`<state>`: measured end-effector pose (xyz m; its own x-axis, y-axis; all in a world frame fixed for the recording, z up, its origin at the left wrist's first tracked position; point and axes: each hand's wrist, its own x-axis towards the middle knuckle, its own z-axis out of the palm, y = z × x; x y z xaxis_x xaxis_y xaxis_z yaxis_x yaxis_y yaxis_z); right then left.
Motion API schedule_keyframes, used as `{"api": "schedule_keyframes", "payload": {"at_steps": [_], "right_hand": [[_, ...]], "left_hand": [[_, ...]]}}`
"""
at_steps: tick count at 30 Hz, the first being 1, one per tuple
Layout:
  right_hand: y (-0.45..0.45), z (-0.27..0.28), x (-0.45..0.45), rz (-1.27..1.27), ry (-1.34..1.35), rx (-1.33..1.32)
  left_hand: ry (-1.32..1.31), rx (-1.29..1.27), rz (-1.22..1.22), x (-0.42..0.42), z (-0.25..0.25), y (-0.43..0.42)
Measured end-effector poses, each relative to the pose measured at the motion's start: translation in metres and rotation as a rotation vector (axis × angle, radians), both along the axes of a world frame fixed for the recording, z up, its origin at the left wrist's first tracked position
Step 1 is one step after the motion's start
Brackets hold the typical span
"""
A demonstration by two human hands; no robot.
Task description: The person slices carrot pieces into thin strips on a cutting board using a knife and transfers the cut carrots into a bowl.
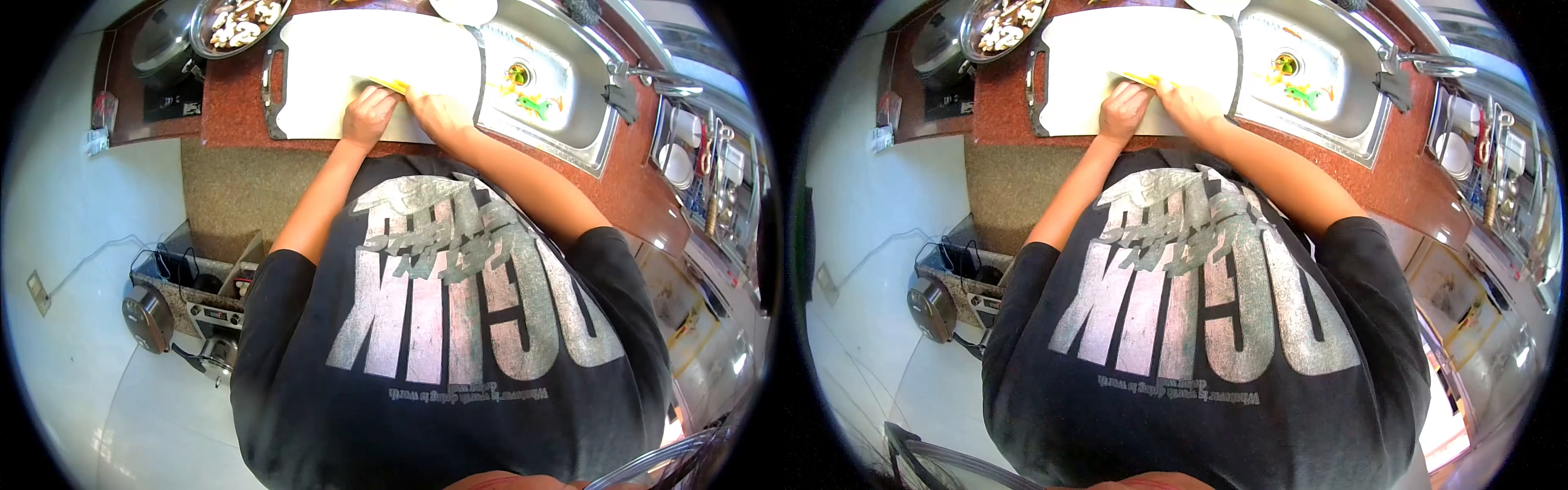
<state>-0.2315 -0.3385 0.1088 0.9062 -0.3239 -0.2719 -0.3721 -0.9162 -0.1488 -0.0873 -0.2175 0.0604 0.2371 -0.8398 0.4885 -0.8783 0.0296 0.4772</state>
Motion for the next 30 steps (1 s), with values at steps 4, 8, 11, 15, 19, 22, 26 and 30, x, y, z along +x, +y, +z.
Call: {"api": "schedule_keyframes", "payload": {"at_steps": [4, 8, 11, 15, 19, 22, 26, 30], "right_hand": [[-0.007, 0.016, -0.01, -0.002, 0.007, 0.019], [-0.003, 0.03, -0.025, -0.017, 0.082, 0.043], [-0.003, 0.02, -0.015, -0.017, 0.056, -0.007], [-0.007, 0.006, 0.008, 0.018, 0.005, -0.001], [-0.008, 0.021, -0.004, -0.014, 0.059, 0.053], [-0.005, 0.033, -0.016, -0.029, 0.153, 0.027], [-0.01, 0.011, -0.006, -0.028, 0.017, 0.073], [-0.008, 0.008, 0.009, 0.0, -0.087, 0.047]], "left_hand": [[0.009, -0.05, 0.01, 0.001, -0.003, -0.005], [0.005, -0.076, 0.002, 0.001, -0.008, 0.0], [0.004, -0.039, 0.002, 0.003, -0.006, -0.002], [-0.065, -0.052, 0.003, 0.002, -0.004, -0.001], [-0.033, -0.1, 0.035, 0.001, -0.007, -0.002], [-0.019, -0.082, 0.008, 0.0, -0.014, 0.004], [-0.051, -0.054, -0.012, 0.002, -0.017, 0.001], [-0.053, -0.081, -0.025, 0.002, -0.014, 0.003]]}}
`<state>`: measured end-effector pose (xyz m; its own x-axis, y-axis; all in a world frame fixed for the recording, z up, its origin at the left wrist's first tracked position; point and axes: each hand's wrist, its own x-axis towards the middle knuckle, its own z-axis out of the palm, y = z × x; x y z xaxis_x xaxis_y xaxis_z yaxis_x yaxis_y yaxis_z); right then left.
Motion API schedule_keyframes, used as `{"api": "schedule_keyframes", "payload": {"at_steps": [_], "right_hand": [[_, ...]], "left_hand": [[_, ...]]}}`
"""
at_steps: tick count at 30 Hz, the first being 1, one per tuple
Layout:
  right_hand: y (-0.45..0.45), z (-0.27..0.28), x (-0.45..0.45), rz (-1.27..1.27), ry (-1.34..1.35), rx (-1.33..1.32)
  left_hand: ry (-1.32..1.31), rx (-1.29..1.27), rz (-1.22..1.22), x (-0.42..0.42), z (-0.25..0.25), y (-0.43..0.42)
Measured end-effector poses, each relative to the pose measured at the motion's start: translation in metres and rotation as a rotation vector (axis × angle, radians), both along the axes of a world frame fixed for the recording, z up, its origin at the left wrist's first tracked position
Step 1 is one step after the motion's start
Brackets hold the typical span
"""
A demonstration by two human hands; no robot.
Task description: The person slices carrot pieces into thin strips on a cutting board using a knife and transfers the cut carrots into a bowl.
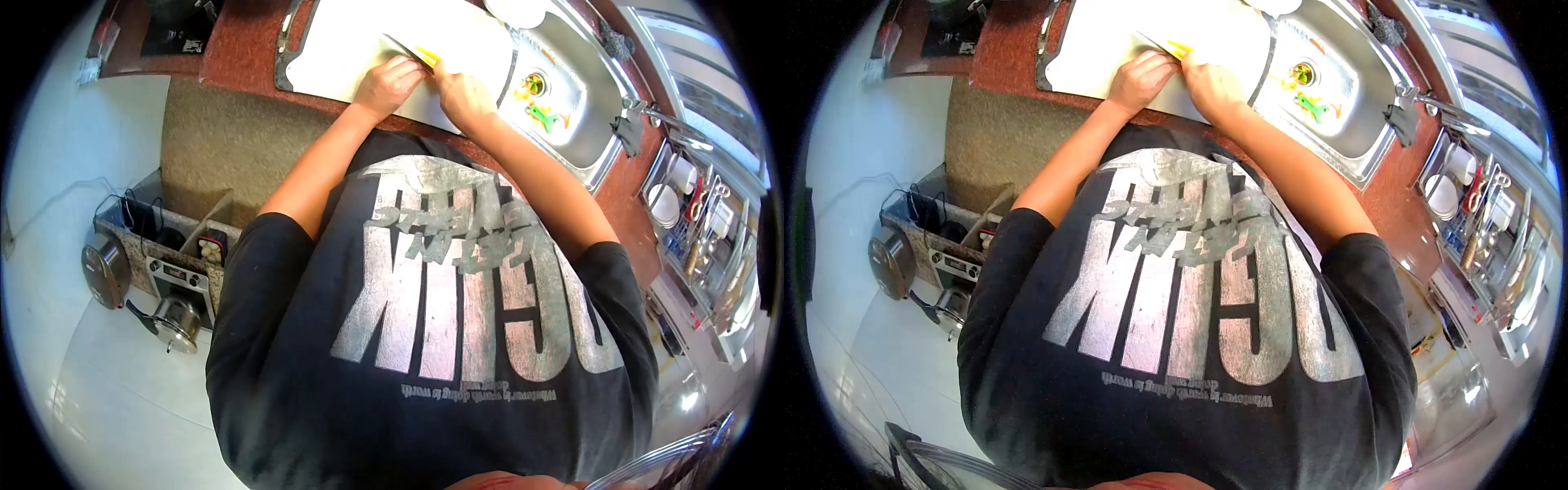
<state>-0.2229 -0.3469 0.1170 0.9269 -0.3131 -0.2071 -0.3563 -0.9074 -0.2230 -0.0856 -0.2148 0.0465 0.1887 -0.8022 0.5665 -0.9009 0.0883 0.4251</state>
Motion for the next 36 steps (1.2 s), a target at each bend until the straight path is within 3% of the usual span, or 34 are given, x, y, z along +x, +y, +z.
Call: {"api": "schedule_keyframes", "payload": {"at_steps": [8, 17, 24, 29, 33, 36], "right_hand": [[0.007, 0.018, -0.023, -0.028, 0.205, -0.027], [0.0, 0.0, 0.005, -0.035, 0.085, 0.013], [0.004, 0.014, -0.014, -0.027, 0.235, 0.008], [0.004, -0.002, -0.019, -0.03, 0.063, 0.031], [0.002, -0.003, 0.004, -0.045, 0.132, 0.04], [0.004, 0.009, 0.001, -0.048, 0.16, 0.037]], "left_hand": [[-0.017, -0.06, 0.005, 0.002, -0.005, -0.002], [-0.061, -0.054, 0.007, 0.003, -0.003, -0.002], [-0.059, -0.06, 0.018, 0.0, -0.004, -0.001], [-0.102, -0.042, 0.001, 0.003, -0.008, -0.001], [-0.036, 0.038, 0.001, 0.003, -0.003, 0.0], [-0.066, -0.047, 0.006, 0.003, -0.001, -0.003]]}}
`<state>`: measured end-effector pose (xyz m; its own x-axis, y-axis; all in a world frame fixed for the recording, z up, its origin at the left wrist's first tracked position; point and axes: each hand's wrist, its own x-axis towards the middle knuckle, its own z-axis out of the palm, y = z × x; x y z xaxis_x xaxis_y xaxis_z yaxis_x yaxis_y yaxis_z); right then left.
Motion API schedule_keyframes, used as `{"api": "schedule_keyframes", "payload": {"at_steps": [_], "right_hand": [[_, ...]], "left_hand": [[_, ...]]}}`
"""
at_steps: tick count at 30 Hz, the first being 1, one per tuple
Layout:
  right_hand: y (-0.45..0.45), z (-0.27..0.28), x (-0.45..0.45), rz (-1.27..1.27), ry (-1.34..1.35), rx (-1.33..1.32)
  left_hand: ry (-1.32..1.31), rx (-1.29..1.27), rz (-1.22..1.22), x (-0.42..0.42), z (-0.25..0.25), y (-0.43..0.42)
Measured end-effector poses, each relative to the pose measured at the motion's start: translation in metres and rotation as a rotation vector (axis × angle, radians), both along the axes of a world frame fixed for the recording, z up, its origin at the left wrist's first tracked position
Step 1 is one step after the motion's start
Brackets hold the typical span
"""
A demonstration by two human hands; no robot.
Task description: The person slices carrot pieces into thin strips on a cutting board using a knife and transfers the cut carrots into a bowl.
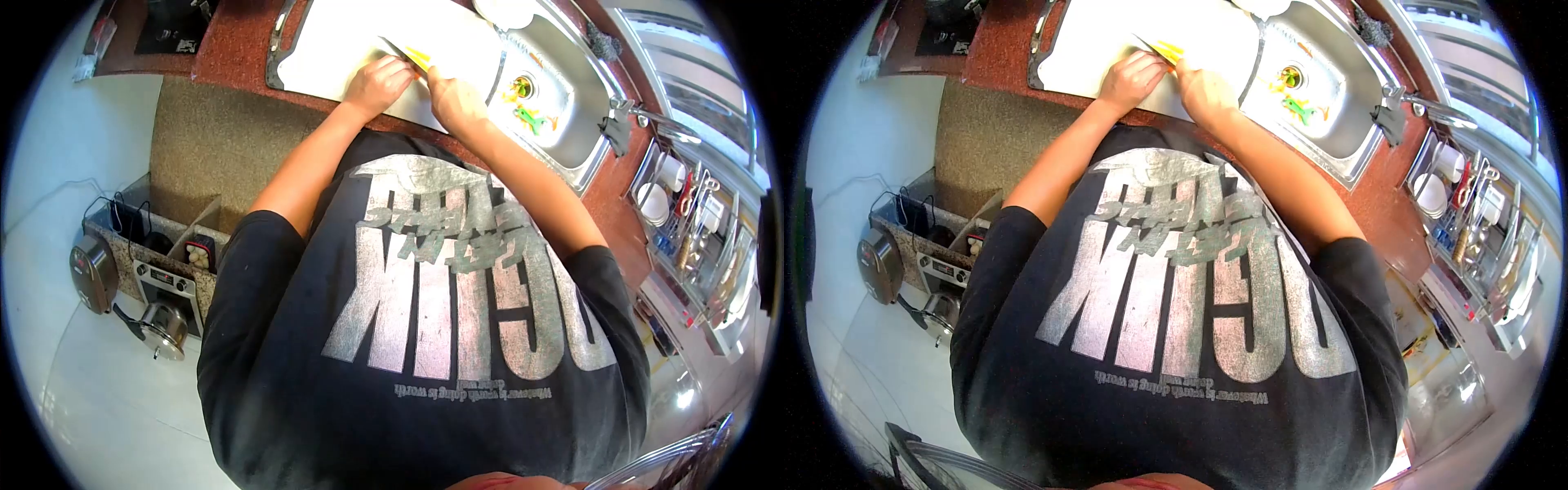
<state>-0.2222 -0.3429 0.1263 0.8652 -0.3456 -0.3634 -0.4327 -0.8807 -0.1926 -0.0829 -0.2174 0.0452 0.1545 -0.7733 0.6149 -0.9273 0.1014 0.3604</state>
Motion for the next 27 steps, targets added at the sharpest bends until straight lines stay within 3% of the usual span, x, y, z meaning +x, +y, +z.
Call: {"api": "schedule_keyframes", "payload": {"at_steps": [6, 18, 21, 27], "right_hand": [[0.006, 0.012, -0.016, 0.012, 0.108, -0.013], [-0.006, -0.01, 0.001, -0.038, -0.08, 0.029], [-0.007, 0.002, -0.006, -0.075, -0.111, 0.066], [-0.013, -0.001, -0.033, -0.135, -0.295, 0.027]], "left_hand": [[0.009, 0.021, 0.014, -0.001, -0.004, 0.0], [0.076, 0.034, 0.025, -0.003, 0.003, 0.0], [0.282, -0.065, 0.209, -0.001, 0.011, 0.01], [0.303, -0.051, 0.386, 0.014, 0.02, 0.029]]}}
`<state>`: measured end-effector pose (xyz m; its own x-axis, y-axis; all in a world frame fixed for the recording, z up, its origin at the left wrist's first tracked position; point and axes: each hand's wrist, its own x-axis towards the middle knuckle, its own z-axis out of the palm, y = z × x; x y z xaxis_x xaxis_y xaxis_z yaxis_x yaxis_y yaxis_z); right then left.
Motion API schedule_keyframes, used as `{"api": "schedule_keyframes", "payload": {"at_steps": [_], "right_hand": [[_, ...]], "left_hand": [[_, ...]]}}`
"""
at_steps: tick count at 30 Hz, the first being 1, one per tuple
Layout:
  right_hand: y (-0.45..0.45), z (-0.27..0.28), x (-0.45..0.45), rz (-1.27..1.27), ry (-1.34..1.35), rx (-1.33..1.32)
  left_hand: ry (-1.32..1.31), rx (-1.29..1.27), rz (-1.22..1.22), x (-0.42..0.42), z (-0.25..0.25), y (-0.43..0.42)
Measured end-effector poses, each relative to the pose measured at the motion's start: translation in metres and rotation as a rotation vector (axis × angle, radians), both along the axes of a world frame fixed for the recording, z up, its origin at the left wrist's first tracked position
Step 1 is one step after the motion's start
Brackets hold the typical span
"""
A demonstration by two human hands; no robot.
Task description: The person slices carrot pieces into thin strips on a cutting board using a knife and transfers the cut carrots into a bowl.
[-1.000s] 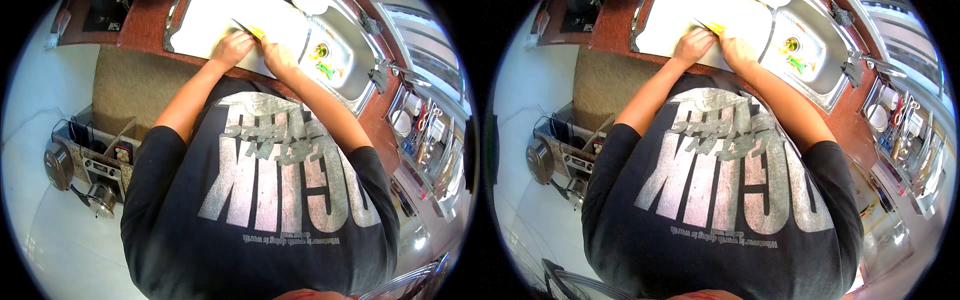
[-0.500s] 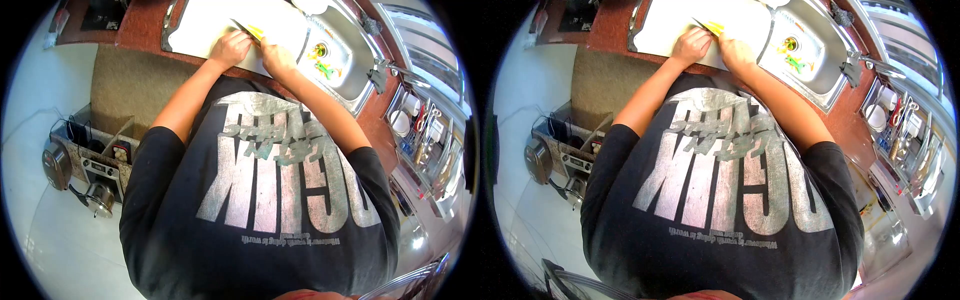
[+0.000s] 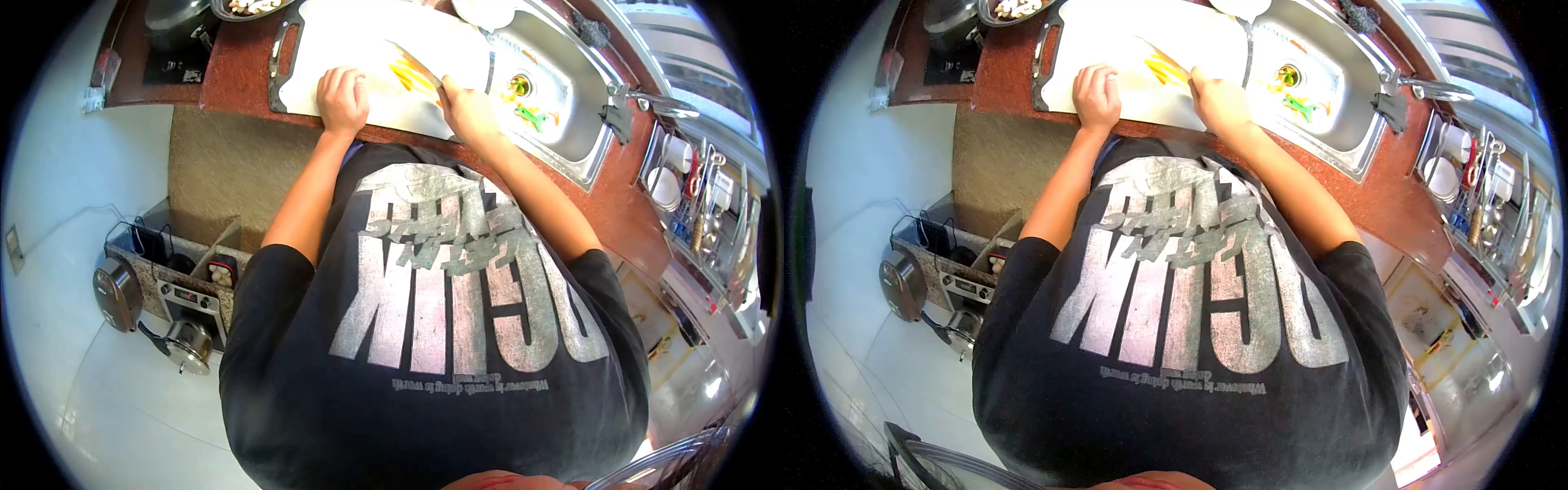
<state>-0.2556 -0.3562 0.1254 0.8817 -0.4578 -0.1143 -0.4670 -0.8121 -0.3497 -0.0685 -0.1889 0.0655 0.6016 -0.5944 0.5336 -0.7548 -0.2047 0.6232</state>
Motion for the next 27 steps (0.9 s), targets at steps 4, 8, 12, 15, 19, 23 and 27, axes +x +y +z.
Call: {"api": "schedule_keyframes", "payload": {"at_steps": [4, 8, 12, 15, 19, 23, 27], "right_hand": [[-0.002, -0.008, -0.029, 0.085, -0.036, -0.08], [-0.006, -0.016, -0.051, 0.157, -0.046, -0.13], [-0.008, -0.008, -0.083, 0.231, -0.049, -0.097], [-0.009, -0.007, -0.104, 0.213, -0.045, -0.05], [-0.009, -0.007, -0.116, 0.21, -0.097, -0.072], [-0.009, -0.014, -0.125, 0.173, -0.095, -0.038], [-0.013, -0.021, -0.13, 0.197, -0.138, -0.048]], "left_hand": [[0.009, -0.029, 0.087, 0.021, 0.014, -0.002], [0.094, 0.021, 0.021, 0.038, 0.014, -0.016], [0.103, 0.286, -0.234, 0.042, 0.018, -0.03], [0.036, 0.461, -0.43, 0.033, 0.02, -0.042], [-0.039, 0.517, -0.563, 0.028, 0.019, -0.061], [-0.068, 0.546, -0.6, 0.027, 0.018, -0.075], [-0.064, 0.543, -0.568, 0.008, 0.01, -0.082]]}}
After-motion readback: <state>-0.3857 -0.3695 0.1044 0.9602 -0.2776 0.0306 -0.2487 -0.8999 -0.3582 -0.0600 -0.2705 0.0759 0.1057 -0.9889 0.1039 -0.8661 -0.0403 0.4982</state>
